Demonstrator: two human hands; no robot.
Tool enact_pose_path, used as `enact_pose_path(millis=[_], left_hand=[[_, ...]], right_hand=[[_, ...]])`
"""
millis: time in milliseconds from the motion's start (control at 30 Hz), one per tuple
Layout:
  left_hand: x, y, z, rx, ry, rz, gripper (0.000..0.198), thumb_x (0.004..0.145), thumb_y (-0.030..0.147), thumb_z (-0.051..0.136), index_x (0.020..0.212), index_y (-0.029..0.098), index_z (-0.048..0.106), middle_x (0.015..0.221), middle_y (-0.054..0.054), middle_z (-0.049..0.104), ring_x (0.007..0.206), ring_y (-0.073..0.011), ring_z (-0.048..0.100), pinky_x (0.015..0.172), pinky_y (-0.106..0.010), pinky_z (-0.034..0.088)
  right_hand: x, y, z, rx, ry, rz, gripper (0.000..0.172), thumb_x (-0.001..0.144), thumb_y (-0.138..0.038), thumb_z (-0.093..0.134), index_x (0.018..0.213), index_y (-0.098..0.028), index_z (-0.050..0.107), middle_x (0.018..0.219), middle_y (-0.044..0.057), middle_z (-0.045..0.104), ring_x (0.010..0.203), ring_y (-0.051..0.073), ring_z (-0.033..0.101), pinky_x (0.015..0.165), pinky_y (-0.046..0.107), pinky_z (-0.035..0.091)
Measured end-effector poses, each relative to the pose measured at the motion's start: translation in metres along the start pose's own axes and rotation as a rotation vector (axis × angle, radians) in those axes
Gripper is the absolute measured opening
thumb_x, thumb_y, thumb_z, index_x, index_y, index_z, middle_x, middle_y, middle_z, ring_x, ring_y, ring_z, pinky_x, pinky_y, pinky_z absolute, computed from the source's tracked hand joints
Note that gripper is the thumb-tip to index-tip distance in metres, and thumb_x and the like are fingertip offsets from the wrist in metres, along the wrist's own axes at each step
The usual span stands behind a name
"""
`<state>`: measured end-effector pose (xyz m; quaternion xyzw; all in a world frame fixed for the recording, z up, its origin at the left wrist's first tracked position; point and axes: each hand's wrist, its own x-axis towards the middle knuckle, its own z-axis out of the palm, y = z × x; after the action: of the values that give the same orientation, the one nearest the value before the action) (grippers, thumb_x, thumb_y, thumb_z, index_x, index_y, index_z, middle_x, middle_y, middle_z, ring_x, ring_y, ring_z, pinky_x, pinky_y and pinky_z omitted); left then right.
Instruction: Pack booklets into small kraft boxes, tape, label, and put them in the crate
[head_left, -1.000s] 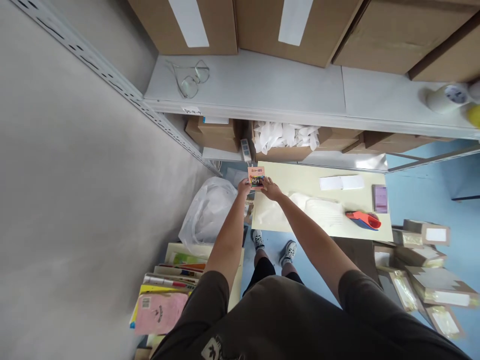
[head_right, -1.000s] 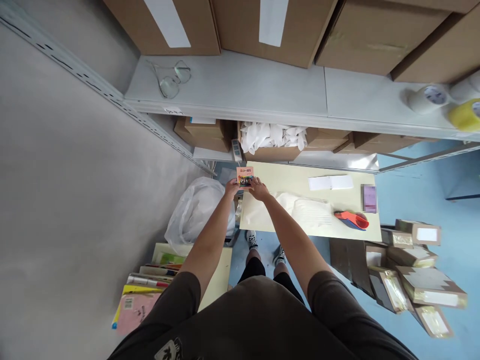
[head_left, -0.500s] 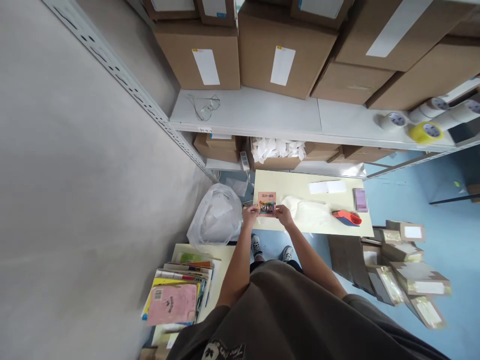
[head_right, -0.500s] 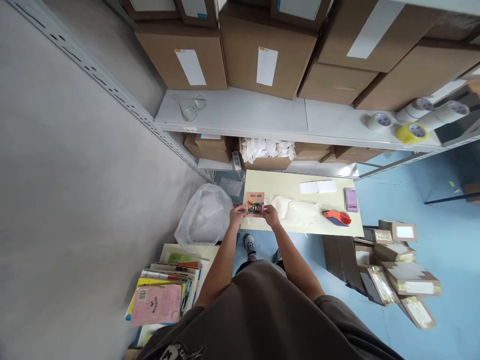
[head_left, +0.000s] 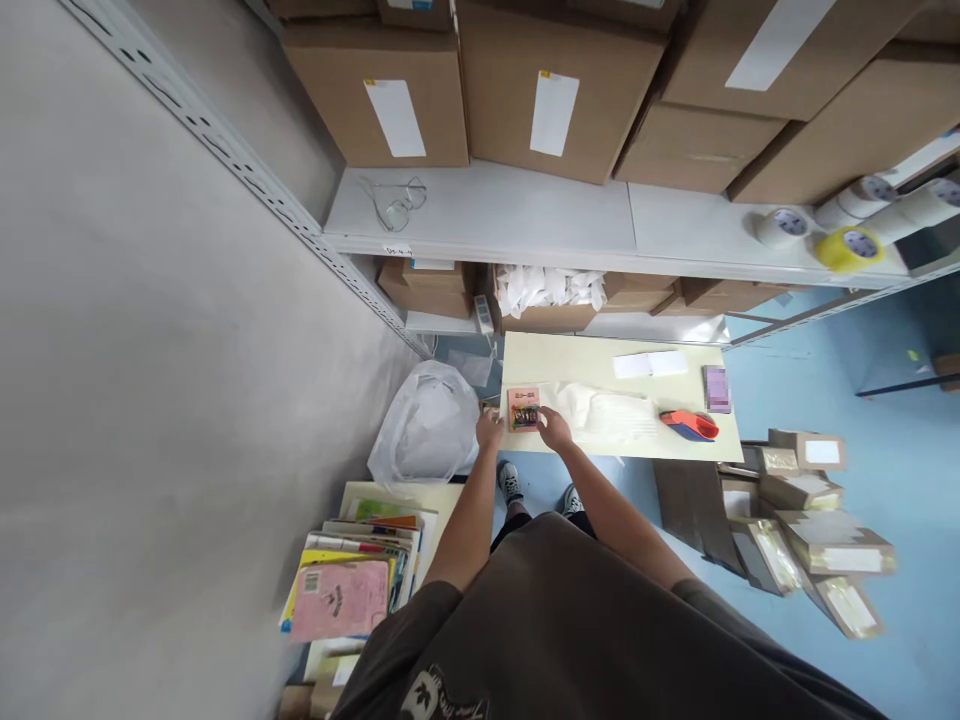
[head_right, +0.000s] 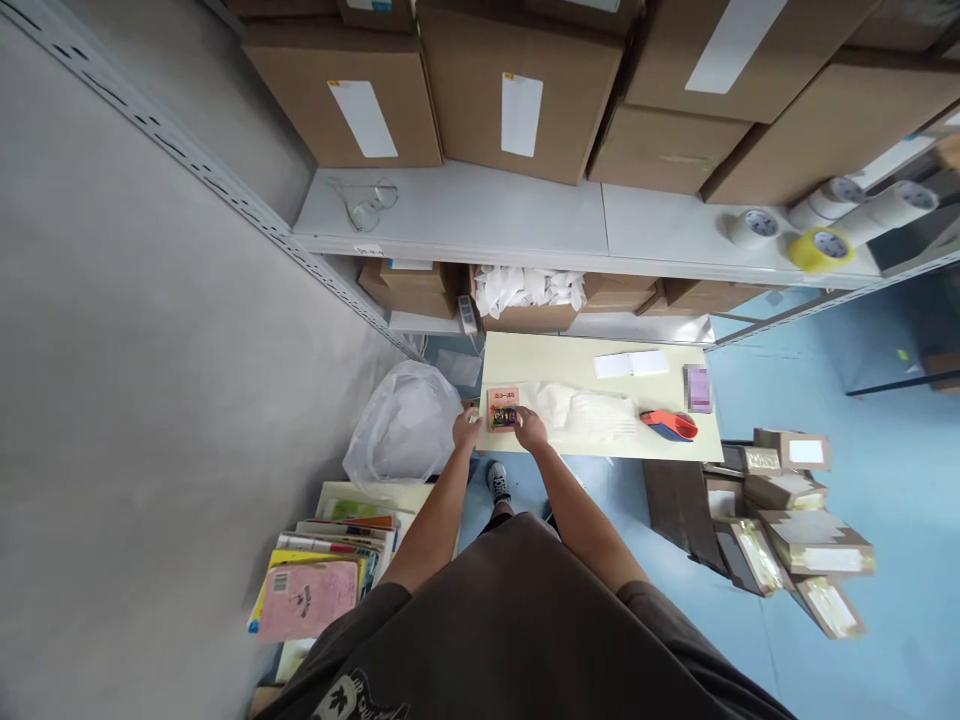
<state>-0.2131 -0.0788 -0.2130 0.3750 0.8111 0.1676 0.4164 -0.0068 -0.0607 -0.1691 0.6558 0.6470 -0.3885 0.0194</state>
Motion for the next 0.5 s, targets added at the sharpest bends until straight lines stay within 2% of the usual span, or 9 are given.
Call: enact_pose_path(millis=[100, 167, 233, 367, 500], left_hand=[[0.008, -0.002, 0.005, 0.021, -0.098, -0.001, 0.038, 0.09, 0.027, 0.072, 0.128, 0.023, 0.076, 0.127, -0.009, 0.079, 0.122, -0.0247, 0.071, 0.1, -0.029, 0.051], [0.012, -0.004, 0.006, 0.025, -0.123, -0.002, 0.031, 0.09, 0.029, 0.072, 0.12, 0.023, 0.08, 0.118, -0.007, 0.082, 0.114, -0.0235, 0.073, 0.094, -0.027, 0.051], [0.014, -0.007, 0.006, 0.023, -0.123, 0.013, 0.026, 0.091, 0.029, 0.072, 0.114, 0.024, 0.082, 0.113, -0.005, 0.083, 0.109, -0.0223, 0.074, 0.09, -0.025, 0.051], [0.012, -0.011, 0.009, 0.021, -0.075, 0.045, 0.025, 0.092, 0.029, 0.07, 0.113, 0.026, 0.084, 0.109, -0.003, 0.084, 0.104, -0.0216, 0.075, 0.085, -0.025, 0.052], [0.004, -0.005, 0.02, 0.038, 0.006, -0.011, 0.029, 0.091, 0.029, 0.07, 0.117, 0.025, 0.083, 0.113, -0.007, 0.083, 0.104, -0.023, 0.075, 0.087, -0.028, 0.053]], right_hand=[[0.0, -0.011, 0.015, -0.14, -0.154, 0.016, 0.079, 0.095, -0.017, 0.051, 0.171, -0.019, 0.035, 0.181, 0.009, 0.024, 0.167, 0.031, 0.019, 0.128, 0.045, 0.036], [0.001, -0.017, 0.023, -0.196, -0.223, 0.058, 0.084, 0.094, -0.016, 0.052, 0.174, -0.021, 0.028, 0.184, 0.008, 0.01, 0.168, 0.033, 0.01, 0.127, 0.048, 0.037], [0.001, -0.022, 0.03, -0.225, -0.238, 0.067, 0.085, 0.094, -0.016, 0.052, 0.174, -0.025, 0.026, 0.184, 0.007, 0.006, 0.169, 0.035, 0.008, 0.124, 0.049, 0.039], [0.002, -0.029, 0.035, -0.267, -0.253, 0.071, 0.083, 0.097, -0.017, 0.051, 0.174, -0.03, 0.025, 0.184, 0.005, 0.006, 0.169, 0.032, 0.008, 0.122, 0.047, 0.041], [0.0, -0.027, 0.038, -0.326, -0.25, 0.049, 0.084, 0.097, -0.017, 0.052, 0.175, -0.031, 0.023, 0.185, 0.006, 0.002, 0.169, 0.031, 0.006, 0.127, 0.052, 0.033]])
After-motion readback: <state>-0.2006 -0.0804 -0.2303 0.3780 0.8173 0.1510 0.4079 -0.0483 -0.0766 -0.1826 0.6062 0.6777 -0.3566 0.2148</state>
